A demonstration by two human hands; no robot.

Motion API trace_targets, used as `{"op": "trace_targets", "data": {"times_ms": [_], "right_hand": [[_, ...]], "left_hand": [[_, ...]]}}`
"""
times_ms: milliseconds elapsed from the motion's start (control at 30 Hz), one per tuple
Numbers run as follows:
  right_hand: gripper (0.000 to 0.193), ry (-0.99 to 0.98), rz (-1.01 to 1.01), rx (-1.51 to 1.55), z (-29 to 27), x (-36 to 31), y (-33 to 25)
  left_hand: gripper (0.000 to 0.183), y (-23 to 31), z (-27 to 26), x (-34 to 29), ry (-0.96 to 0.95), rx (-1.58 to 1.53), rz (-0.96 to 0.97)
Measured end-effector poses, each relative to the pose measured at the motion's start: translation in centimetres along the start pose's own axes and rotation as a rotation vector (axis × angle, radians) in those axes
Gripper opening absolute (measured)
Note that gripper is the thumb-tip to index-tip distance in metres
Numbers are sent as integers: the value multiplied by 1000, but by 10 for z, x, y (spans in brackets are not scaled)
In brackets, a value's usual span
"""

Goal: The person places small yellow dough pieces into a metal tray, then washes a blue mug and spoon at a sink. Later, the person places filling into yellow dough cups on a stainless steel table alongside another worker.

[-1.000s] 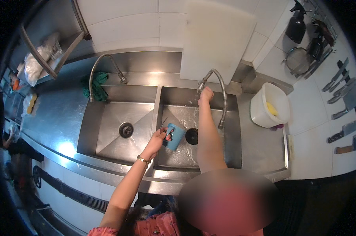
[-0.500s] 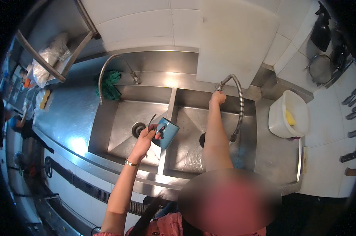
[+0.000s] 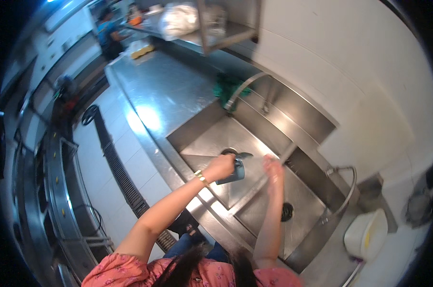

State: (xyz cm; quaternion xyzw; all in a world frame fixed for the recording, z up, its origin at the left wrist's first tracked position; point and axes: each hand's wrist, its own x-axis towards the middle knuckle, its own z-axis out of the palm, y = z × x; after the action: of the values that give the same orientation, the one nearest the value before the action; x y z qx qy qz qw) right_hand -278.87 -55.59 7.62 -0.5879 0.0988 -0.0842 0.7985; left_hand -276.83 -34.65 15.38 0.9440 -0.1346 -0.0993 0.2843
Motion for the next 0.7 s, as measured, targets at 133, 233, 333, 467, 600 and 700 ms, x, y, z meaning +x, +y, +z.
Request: {"op": "trace_targets", "data": {"times_ms": [133, 233, 333, 467, 600, 700], "right_hand": [[35, -60, 294, -99, 131, -49, -1], [25, 49, 206, 31, 193, -52, 2], [21, 53, 97, 90, 240, -36, 14], [22, 135, -177, 138, 256, 21, 33], [20, 219, -111, 488, 223, 73, 65], [20, 384, 150, 113, 211, 77, 83]], "left_hand": [[15, -26, -17, -14, 192, 212, 46], [12, -50, -32, -21, 312, 305, 100], [10, -79, -56, -27, 354, 344, 118], [11, -143, -110, -40, 289, 171, 102], [13, -240, -172, -75, 500, 61, 81], [12, -317, -233, -108, 387, 43, -58]]}}
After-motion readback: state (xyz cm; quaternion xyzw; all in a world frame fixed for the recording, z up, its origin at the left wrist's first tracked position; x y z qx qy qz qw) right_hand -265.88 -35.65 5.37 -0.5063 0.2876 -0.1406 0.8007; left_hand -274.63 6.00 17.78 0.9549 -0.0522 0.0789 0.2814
